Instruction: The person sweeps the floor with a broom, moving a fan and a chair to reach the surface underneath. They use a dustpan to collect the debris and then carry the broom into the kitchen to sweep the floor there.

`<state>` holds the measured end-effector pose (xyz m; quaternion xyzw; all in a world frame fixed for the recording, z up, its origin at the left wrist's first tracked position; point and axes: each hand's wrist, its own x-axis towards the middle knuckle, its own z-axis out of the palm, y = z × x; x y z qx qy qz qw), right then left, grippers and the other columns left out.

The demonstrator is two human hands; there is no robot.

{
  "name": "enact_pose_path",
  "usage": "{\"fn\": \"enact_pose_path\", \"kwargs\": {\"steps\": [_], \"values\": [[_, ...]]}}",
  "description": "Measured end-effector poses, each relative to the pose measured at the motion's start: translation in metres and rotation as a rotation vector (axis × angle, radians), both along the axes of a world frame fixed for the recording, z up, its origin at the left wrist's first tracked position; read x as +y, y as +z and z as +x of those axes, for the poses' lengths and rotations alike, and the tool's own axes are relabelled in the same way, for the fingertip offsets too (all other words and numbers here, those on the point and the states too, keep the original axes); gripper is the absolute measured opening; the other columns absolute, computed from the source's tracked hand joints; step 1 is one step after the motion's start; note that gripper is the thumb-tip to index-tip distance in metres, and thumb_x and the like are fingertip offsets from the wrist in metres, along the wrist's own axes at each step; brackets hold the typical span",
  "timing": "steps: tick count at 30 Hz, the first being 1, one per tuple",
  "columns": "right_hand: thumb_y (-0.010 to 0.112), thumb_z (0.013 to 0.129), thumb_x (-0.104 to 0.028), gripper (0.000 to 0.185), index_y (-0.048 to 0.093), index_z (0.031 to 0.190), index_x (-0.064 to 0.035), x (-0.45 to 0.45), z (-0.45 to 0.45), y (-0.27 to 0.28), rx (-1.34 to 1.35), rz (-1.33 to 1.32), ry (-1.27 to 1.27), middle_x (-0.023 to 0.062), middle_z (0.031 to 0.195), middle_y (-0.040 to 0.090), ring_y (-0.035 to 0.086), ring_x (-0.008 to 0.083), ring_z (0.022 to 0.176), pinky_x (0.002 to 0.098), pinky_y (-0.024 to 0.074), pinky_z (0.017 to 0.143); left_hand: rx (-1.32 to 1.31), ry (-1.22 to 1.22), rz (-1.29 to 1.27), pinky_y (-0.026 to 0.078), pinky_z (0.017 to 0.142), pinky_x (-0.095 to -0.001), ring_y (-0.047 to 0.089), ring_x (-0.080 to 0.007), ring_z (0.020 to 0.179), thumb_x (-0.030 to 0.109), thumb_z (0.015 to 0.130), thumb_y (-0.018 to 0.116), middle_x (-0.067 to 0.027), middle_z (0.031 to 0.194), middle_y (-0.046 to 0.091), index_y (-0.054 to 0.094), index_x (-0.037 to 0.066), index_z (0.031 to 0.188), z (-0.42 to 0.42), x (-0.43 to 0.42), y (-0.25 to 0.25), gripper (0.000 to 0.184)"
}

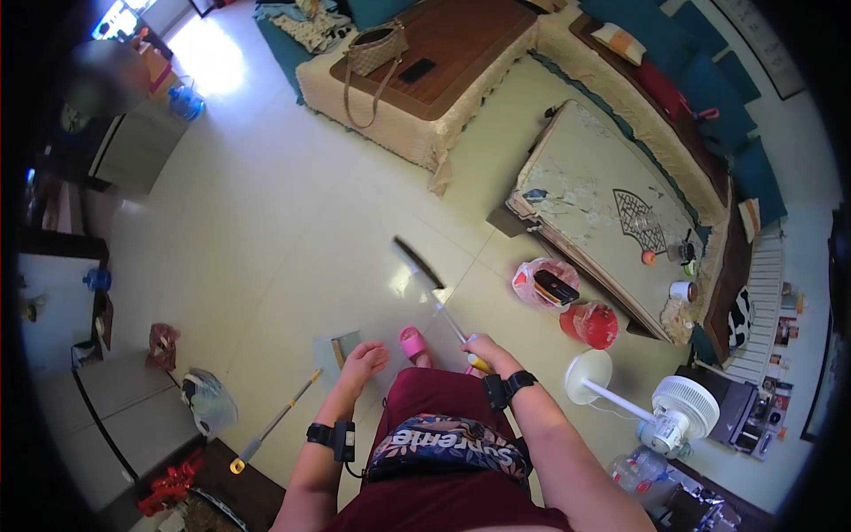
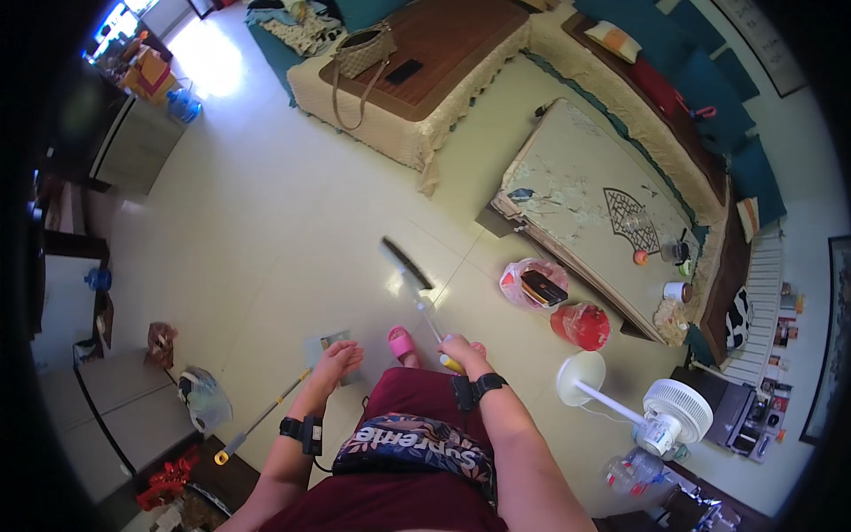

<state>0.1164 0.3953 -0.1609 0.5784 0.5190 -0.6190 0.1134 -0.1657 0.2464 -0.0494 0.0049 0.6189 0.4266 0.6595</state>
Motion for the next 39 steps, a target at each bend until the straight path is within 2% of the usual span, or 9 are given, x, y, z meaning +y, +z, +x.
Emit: {"fn": "enact_pose_path", "kwargs": {"steps": [5,10,13,16,21,24,28,35,39], "values": [[0.063,0.074,-0.013,0.046,0.049,0.117,-0.0038,0.007,-0.015,0.135,0.118,-0.340,-0.333,0.0038,0.070,0.054,0.052,0.0109,0.053,0.0245,0.0437,0.048,-0.026,-0.077,0.043,0.048,0.081,-0.0295,0.058,-0.0188,0.090,0.018,0.089,0.047,-0.0112,0.103,0.057,0.047,0.002,0.111,0.000,0.021,-0.003,0.028],[0.061,0.078,-0.013,0.049,0.038,0.120,-0.0001,-0.034,0.049,0.119,0.247,-0.337,-0.547,0.0037,0.065,0.051,0.052,0.0110,0.049,0.0221,0.0416,0.042,-0.036,-0.233,0.039,0.048,0.081,-0.0291,0.057,-0.0180,0.091,0.017,0.089,0.047,-0.0106,0.102,0.057,0.048,0.002,0.110,0.015,0.048,-0.009,0.026],[0.059,0.079,-0.015,0.046,0.040,0.119,-0.0013,-0.052,0.084,0.159,0.301,-0.362,-0.697,0.0032,0.063,0.050,0.049,0.0107,0.046,0.0205,0.0388,0.041,-0.023,-0.313,0.057,0.048,0.078,-0.0255,0.058,-0.0155,0.087,0.016,0.090,0.046,-0.0093,0.100,0.058,0.048,0.002,0.110,0.037,0.063,-0.003,0.025],[0.061,0.078,-0.017,0.049,0.040,0.120,-0.0027,-0.079,0.136,0.146,0.375,-0.430,-0.839,0.0035,0.063,0.050,0.047,0.0095,0.046,0.0195,0.0370,0.039,-0.010,-0.366,0.082,0.048,0.078,-0.0249,0.058,-0.0158,0.087,0.015,0.090,0.044,-0.0105,0.100,0.058,0.047,0.001,0.109,0.059,0.068,0.007,0.024],[0.063,0.076,-0.017,0.032,0.048,0.102,-0.0060,-0.126,0.207,0.175,0.443,-0.511,-1.089,0.0038,0.063,0.051,0.046,0.0090,0.044,0.0181,0.0355,0.037,-0.001,-0.435,0.104,0.050,0.077,-0.0259,0.059,-0.0169,0.086,0.014,0.090,0.044,-0.0109,0.099,0.058,0.048,0.001,0.108,0.105,0.055,0.027,0.022],[0.062,0.076,-0.017,0.027,0.049,0.096,-0.0060,-0.178,0.261,0.171,0.424,-0.343,-1.032,0.0038,0.061,0.051,0.047,0.0095,0.044,0.0184,0.0359,0.037,0.014,-0.487,0.119,0.050,0.078,-0.0259,0.059,-0.0170,0.085,0.013,0.090,0.043,-0.0111,0.098,0.058,0.047,0.001,0.108,0.140,0.039,0.031,0.021],[0.062,0.076,-0.017,0.017,0.050,0.083,-0.0070,-0.249,0.329,0.161,0.296,-0.245,-0.924,0.0035,0.057,0.050,0.048,0.0108,0.043,0.0211,0.0377,0.037,0.061,-0.574,0.094,0.051,0.077,-0.0271,0.060,-0.0172,0.085,0.012,0.090,0.042,-0.0111,0.099,0.059,0.048,0.002,0.107,0.203,0.010,0.028,0.020],[0.064,0.075,-0.019,0.020,0.049,0.083,-0.0081,-0.399,0.464,0.167,0.472,-0.138,-1.056,0.0036,0.058,0.050,0.048,0.0116,0.043,0.0216,0.0375,0.036,0.012,-0.827,0.135,0.050,0.078,-0.0312,0.058,-0.0211,0.089,0.015,0.089,0.046,-0.0127,0.103,0.057,0.049,0.003,0.107,0.367,-0.035,0.042,0.022],[0.069,0.072,-0.019,0.028,0.048,0.087,-0.0077,-0.479,0.519,0.173,0.381,-0.253,-1.380,0.0045,0.060,0.051,0.049,0.0130,0.044,0.0221,0.0376,0.035,-0.041,-1.004,0.172,0.050,0.079,-0.0316,0.058,-0.0218,0.093,0.015,0.089,0.045,-0.0130,0.105,0.056,0.047,0.003,0.108,0.472,-0.048,0.050,0.022]]}}
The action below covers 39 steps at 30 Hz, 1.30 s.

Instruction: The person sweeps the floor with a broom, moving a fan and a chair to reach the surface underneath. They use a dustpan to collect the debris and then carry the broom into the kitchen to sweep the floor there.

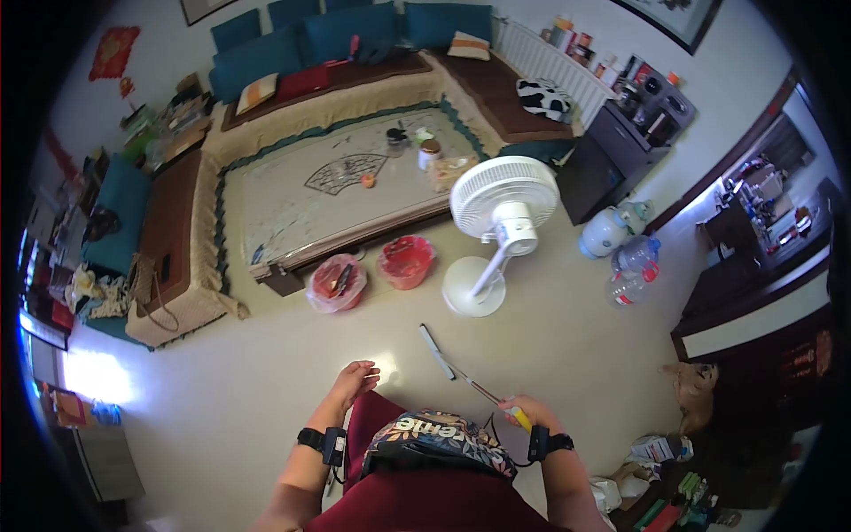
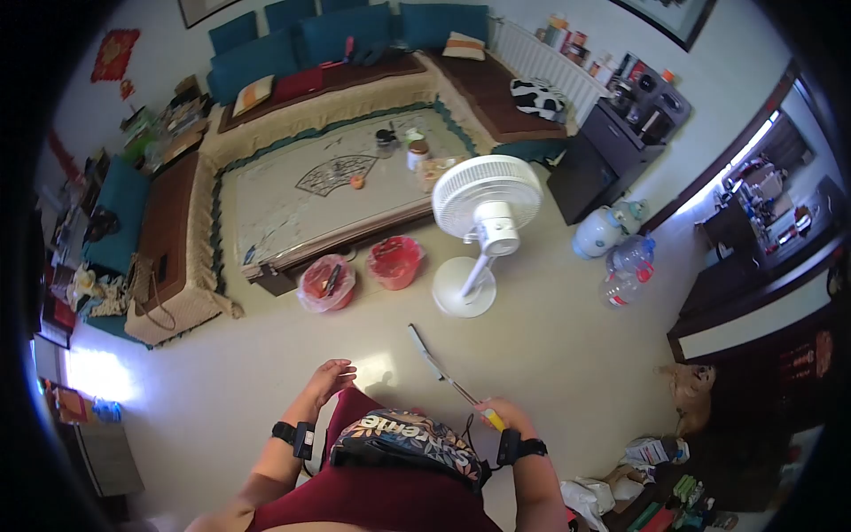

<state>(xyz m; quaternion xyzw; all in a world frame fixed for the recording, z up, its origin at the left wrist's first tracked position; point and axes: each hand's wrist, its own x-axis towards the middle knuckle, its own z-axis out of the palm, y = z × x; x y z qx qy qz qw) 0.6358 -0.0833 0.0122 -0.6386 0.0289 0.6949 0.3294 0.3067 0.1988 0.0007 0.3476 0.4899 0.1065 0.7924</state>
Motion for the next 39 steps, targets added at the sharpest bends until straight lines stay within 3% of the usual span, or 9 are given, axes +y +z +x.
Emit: {"fn": "enact_pose_path", "kwargs": {"steps": [7,12,14,16,19,23,25,32,39], "values": [[0.067,0.072,-0.014,0.027,0.052,0.093,-0.0045,-0.085,0.063,-0.019,-0.117,-0.004,-0.384,0.0055,0.067,0.052,0.054,0.0154,0.054,0.0232,0.0438,0.043,0.033,-0.367,0.029,0.050,0.077,-0.0289,0.059,-0.0191,0.090,0.016,0.090,0.046,-0.0103,0.103,0.058,0.050,0.005,0.107,0.166,-0.008,0.008,0.021],[0.064,0.071,-0.018,0.017,0.055,0.075,-0.0036,-0.119,0.137,-0.064,-0.832,0.379,0.101,0.0064,0.061,0.051,0.053,0.0169,0.054,0.0303,0.0433,0.051,0.088,-0.591,0.040,0.050,0.079,-0.0293,0.058,-0.0213,0.093,0.015,0.089,0.046,-0.0124,0.106,0.057,0.048,0.003,0.112,0.293,-0.020,-0.010,0.026],[0.064,0.071,-0.018,0.018,0.056,0.077,-0.0028,-0.130,0.175,-0.067,-0.829,0.365,0.055,0.0070,0.063,0.052,0.052,0.0171,0.055,0.0311,0.0427,0.052,0.103,-0.669,0.033,0.050,0.078,-0.0291,0.059,-0.0201,0.090,0.015,0.089,0.047,-0.0120,0.105,0.058,0.048,0.002,0.113,0.351,-0.023,-0.019,0.027],[0.064,0.072,-0.019,0.019,0.057,0.079,-0.0026,-0.115,0.208,-0.027,-0.431,0.101,-0.268,0.0073,0.065,0.053,0.050,0.0171,0.056,0.0314,0.0419,0.053,0.102,-0.731,0.025,0.051,0.076,-0.0290,0.060,-0.0193,0.087,0.016,0.088,0.048,-0.0118,0.104,0.058,0.048,0.001,0.113,0.415,-0.026,-0.020,0.029],[0.063,0.073,-0.019,0.021,0.058,0.083,-0.0012,-0.109,0.266,0.007,-0.333,-0.051,-0.355,0.0077,0.066,0.053,0.048,0.0179,0.057,0.0323,0.0412,0.054,0.047,-0.787,-0.025,0.052,0.073,-0.0283,0.060,-0.0181,0.085,0.017,0.086,0.051,-0.0104,0.100,0.059,0.048,0.002,0.113,0.505,-0.038,-0.020,0.030],[0.063,0.074,-0.021,0.026,0.056,0.085,0.0012,-0.126,0.339,-0.022,-0.528,-0.067,-0.048,0.0080,0.066,0.054,0.050,0.0185,0.061,0.0338,0.0418,0.058,0.003,-0.902,0.045,0.050,0.070,-0.0263,0.059,-0.0156,0.084,0.019,0.086,0.052,-0.0069,0.096,0.060,0.050,0.004,0.110,0.609,-0.052,-0.007,0.029],[0.064,0.076,-0.021,0.025,0.057,0.087,0.0000,-0.115,0.370,-0.021,-0.550,-0.086,-0.051,0.0016,0.067,0.052,0.047,0.0128,0.060,0.0289,0.0393,0.055,-0.021,-0.958,0.072,0.048,0.070,-0.0262,0.058,-0.0147,0.083,0.021,0.085,0.052,-0.0053,0.096,0.060,0.051,0.005,0.110,0.656,-0.052,0.012,0.030],[0.064,0.074,-0.021,0.026,0.057,0.088,-0.0004,-0.078,0.535,-0.041,-0.526,-0.081,0.093,0.0039,0.068,0.055,0.050,0.0132,0.063,0.0301,0.0419,0.059,-0.006,-0.772,0.033,0.048,0.072,-0.0260,0.057,-0.0143,0.085,0.021,0.085,0.053,-0.0056,0.098,0.059,0.050,0.004,0.111,0.762,-0.025,-0.005,0.031],[0.057,0.074,-0.017,0.032,0.055,0.101,0.0003,0.021,0.712,-0.035,-0.752,0.082,0.649,0.0223,0.087,0.061,0.058,0.0357,0.086,0.0406,0.0448,0.076,0.033,-0.451,0.030,0.048,0.075,-0.0284,0.058,-0.0171,0.088,0.020,0.087,0.049,-0.0083,0.103,0.059,0.049,0.004,0.114,0.848,0.023,0.011,0.032]]}}
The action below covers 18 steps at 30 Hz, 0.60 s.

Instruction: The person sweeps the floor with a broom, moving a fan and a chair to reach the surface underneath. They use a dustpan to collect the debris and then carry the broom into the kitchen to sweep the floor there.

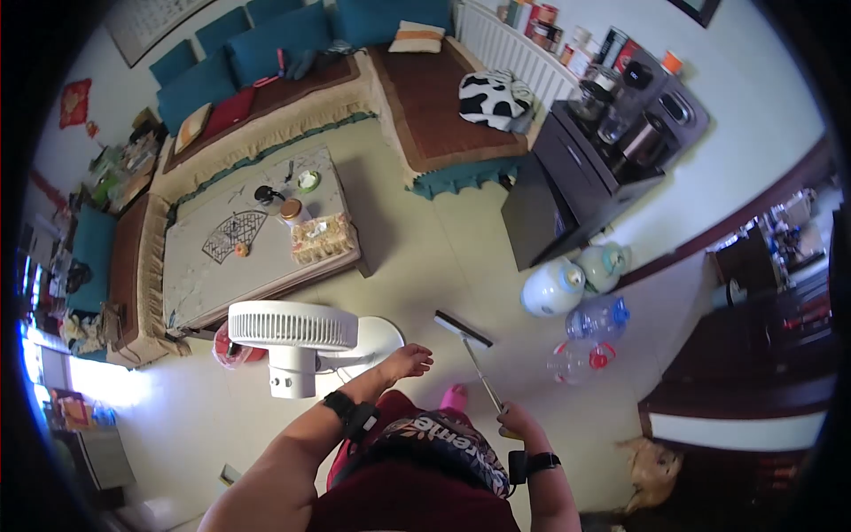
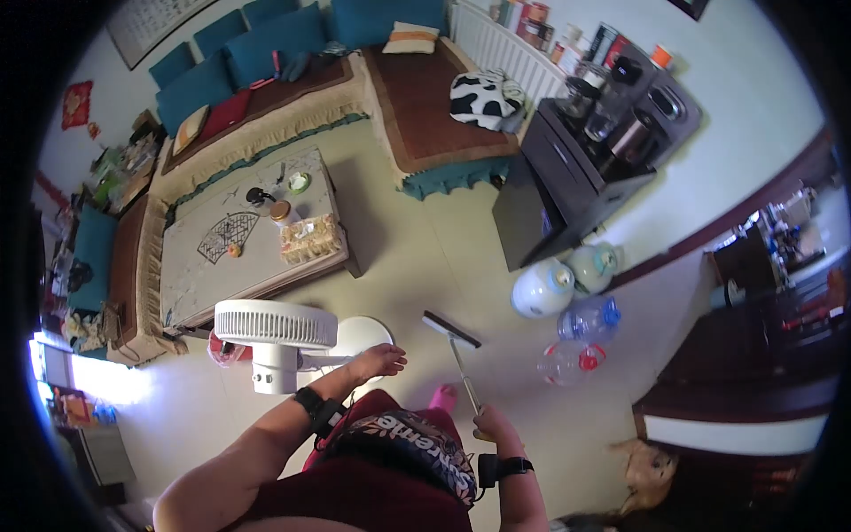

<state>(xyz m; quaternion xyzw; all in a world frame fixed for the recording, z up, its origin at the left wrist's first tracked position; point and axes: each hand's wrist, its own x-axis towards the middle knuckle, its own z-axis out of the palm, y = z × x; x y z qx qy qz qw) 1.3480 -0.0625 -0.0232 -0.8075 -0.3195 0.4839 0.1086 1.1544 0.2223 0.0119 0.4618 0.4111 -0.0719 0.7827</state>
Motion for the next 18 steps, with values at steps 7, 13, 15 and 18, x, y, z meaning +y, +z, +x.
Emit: {"fn": "enact_pose_path", "kwargs": {"steps": [7,13,15,18], "values": [[0.056,0.076,-0.021,0.037,0.052,0.107,-0.0007,0.133,0.091,-0.037,-0.068,-0.066,0.294,0.0254,0.096,0.058,0.056,0.0388,0.092,0.0431,0.0444,0.080,-0.050,0.230,-0.044,0.047,0.081,-0.0311,0.057,-0.0190,0.094,0.022,0.089,0.047,-0.0098,0.107,0.057,0.047,0.005,0.115,0.036,0.048,0.019,0.032],[0.056,0.076,-0.022,0.037,0.053,0.108,-0.0060,0.261,0.142,-0.058,-0.165,-0.087,0.511,0.0224,0.097,0.059,0.056,0.0383,0.092,0.0437,0.0440,0.081,-0.102,0.502,-0.148,0.049,0.077,-0.0298,0.057,-0.0179,0.089,0.020,0.090,0.045,-0.0071,0.101,0.057,0.048,0.007,0.111,0.060,0.146,-0.004,0.024],[0.055,0.076,-0.023,0.036,0.053,0.109,-0.0083,0.306,0.158,-0.059,-0.180,-0.094,0.549,0.0212,0.098,0.059,0.056,0.0377,0.092,0.0437,0.0442,0.081,-0.171,0.594,-0.170,0.049,0.075,-0.0289,0.057,-0.0167,0.086,0.019,0.091,0.045,-0.0070,0.100,0.057,0.049,0.006,0.110,0.070,0.188,-0.012,0.023],[0.055,0.075,-0.025,0.037,0.053,0.110,-0.0105,0.384,0.175,-0.052,-0.146,-0.129,0.580,0.0198,0.099,0.059,0.056,0.0364,0.093,0.0429,0.0446,0.081,-0.231,0.675,-0.203,0.049,0.075,-0.0282,0.057,-0.0166,0.086,0.020,0.091,0.045,-0.0078,0.101,0.057,0.049,0.006,0.110,0.078,0.241,-0.019,0.024]]}}
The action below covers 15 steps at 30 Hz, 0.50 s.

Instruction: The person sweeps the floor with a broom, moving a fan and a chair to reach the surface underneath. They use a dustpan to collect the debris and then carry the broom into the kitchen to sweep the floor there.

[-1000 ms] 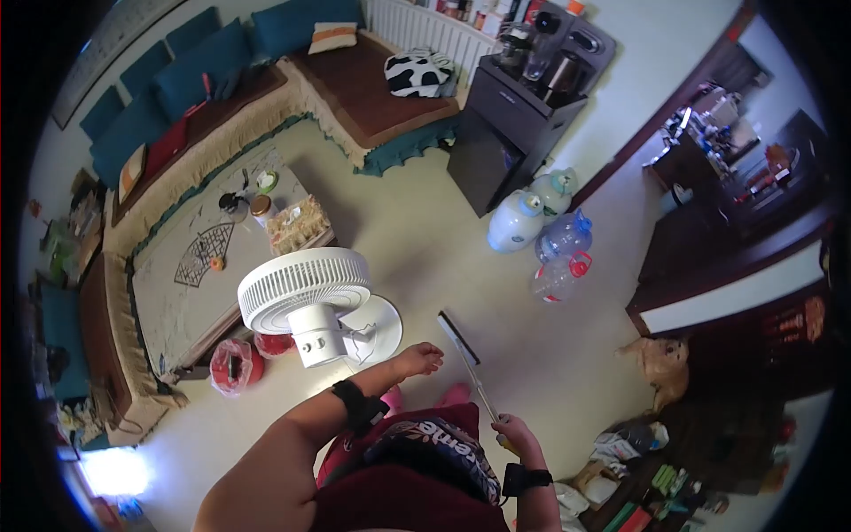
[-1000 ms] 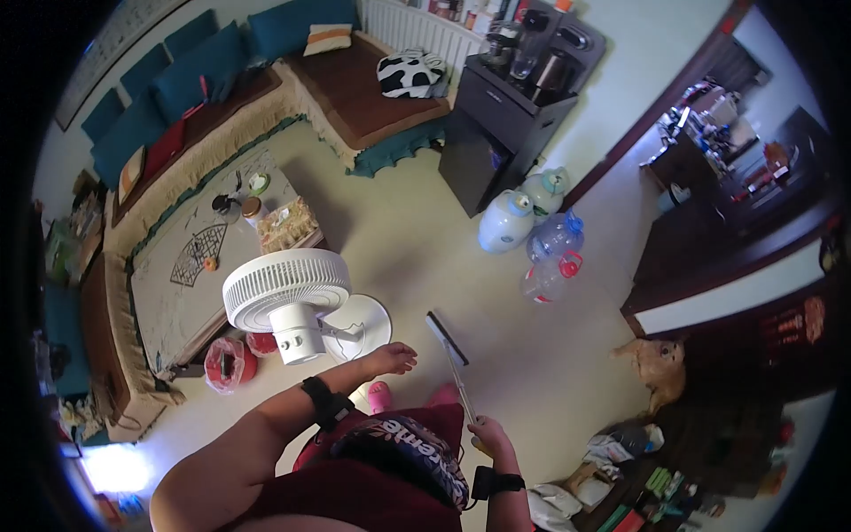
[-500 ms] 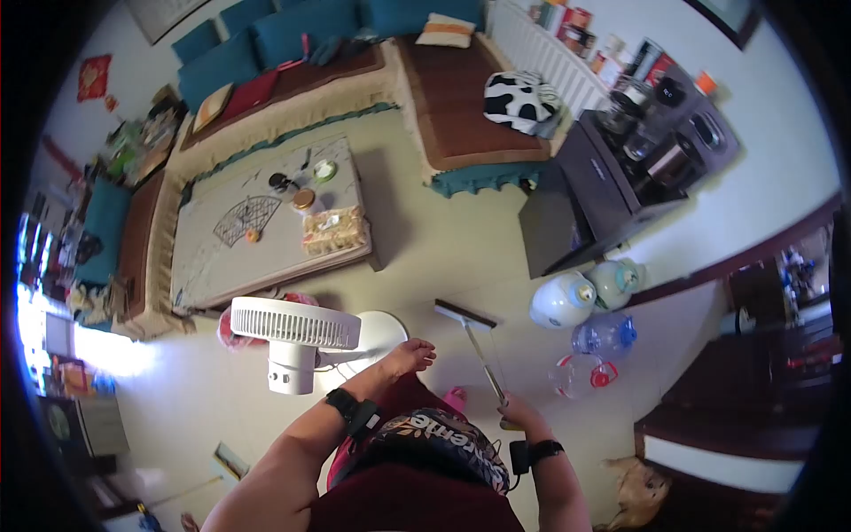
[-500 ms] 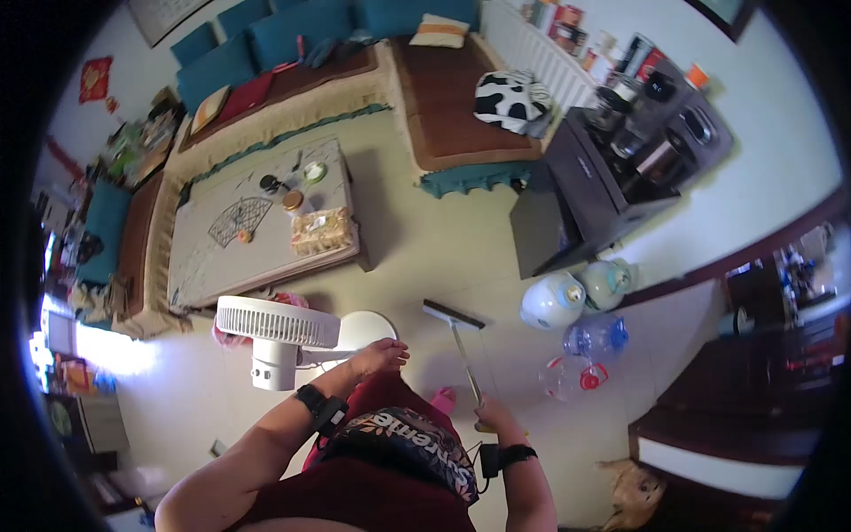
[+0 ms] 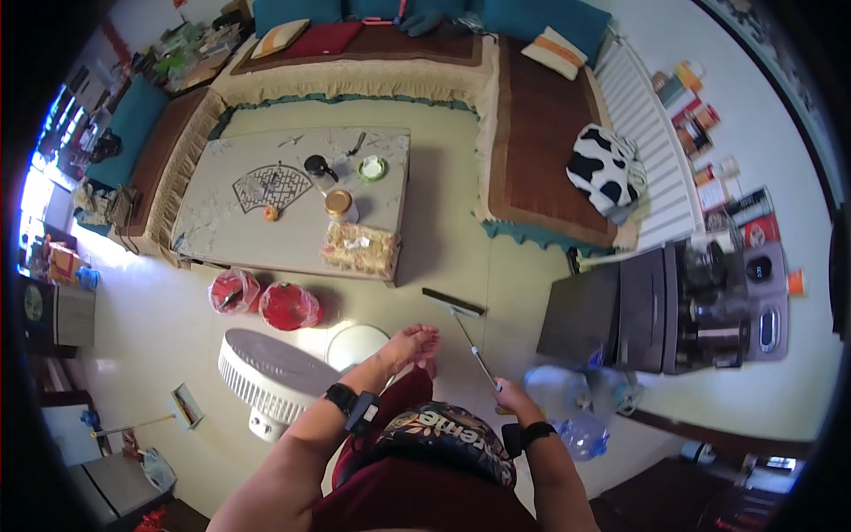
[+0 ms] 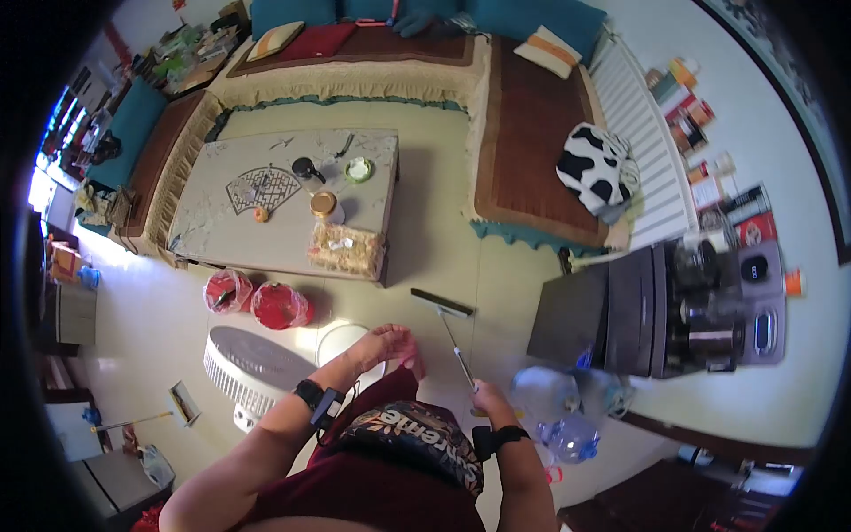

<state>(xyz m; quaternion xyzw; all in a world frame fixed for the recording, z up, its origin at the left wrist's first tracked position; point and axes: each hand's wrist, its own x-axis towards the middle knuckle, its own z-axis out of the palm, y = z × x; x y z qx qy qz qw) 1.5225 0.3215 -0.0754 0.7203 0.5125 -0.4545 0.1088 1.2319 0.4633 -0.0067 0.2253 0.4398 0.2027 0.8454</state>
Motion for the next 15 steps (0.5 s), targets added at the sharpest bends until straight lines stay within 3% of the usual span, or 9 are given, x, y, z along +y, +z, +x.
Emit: {"fn": "enact_pose_path", "kwargs": {"steps": [5,8,9,12,13,15], "values": [[0.056,0.074,-0.024,0.039,0.053,0.110,-0.0109,0.110,-0.008,-0.008,-0.017,-0.034,0.073,0.0175,0.098,0.060,0.056,0.0348,0.093,0.0409,0.0453,0.080,0.078,0.133,-0.057,0.047,0.082,-0.0313,0.057,-0.0209,0.092,0.019,0.091,0.046,-0.0115,0.106,0.056,0.049,0.004,0.110,-0.012,0.063,0.019,0.024],[0.047,0.074,-0.016,0.033,0.056,0.105,-0.0093,0.167,-0.020,-0.021,-0.036,0.042,0.144,0.0194,0.102,0.058,0.054,0.0357,0.097,0.0437,0.0442,0.082,0.119,0.223,-0.100,0.047,0.085,-0.0336,0.056,-0.0251,0.098,0.018,0.090,0.047,-0.0161,0.107,0.055,0.046,0.001,0.112,-0.022,0.091,0.028,0.028],[0.043,0.073,-0.013,0.034,0.057,0.103,-0.0083,0.193,-0.027,-0.012,0.020,-0.006,0.073,0.0185,0.104,0.058,0.054,0.0363,0.098,0.0437,0.0435,0.084,0.107,0.266,-0.113,0.047,0.085,-0.0337,0.056,-0.0253,0.098,0.018,0.090,0.047,-0.0164,0.108,0.055,0.046,0.000,0.112,-0.026,0.096,0.029,0.028],[0.051,0.073,-0.016,0.030,0.057,0.101,-0.0087,0.241,-0.032,-0.063,-0.025,0.081,0.014,0.0171,0.102,0.059,0.055,0.0350,0.097,0.0410,0.0454,0.080,0.136,0.360,-0.143,0.047,0.085,-0.0347,0.056,-0.0267,0.099,0.017,0.088,0.049,-0.0176,0.109,0.054,0.045,-0.001,0.110,-0.038,0.112,0.006,0.028],[0.046,0.074,-0.014,0.029,0.057,0.101,-0.0088,0.267,-0.038,-0.056,-0.042,-0.024,-0.007,0.0177,0.103,0.059,0.054,0.0350,0.099,0.0411,0.0452,0.081,0.139,0.385,-0.159,0.047,0.085,-0.0349,0.056,-0.0269,0.099,0.016,0.088,0.049,-0.0177,0.108,0.054,0.045,-0.001,0.110,-0.038,0.120,0.002,0.028],[0.045,0.075,-0.013,0.028,0.057,0.100,-0.0082,0.310,-0.043,-0.037,-0.044,0.007,-0.094,0.0182,0.103,0.058,0.054,0.0359,0.100,0.0413,0.0450,0.081,0.138,0.411,-0.178,0.047,0.084,-0.0352,0.056,-0.0279,0.099,0.017,0.089,0.047,-0.0176,0.111,0.054,0.046,0.001,0.112,-0.035,0.137,-0.011,0.027]]}}
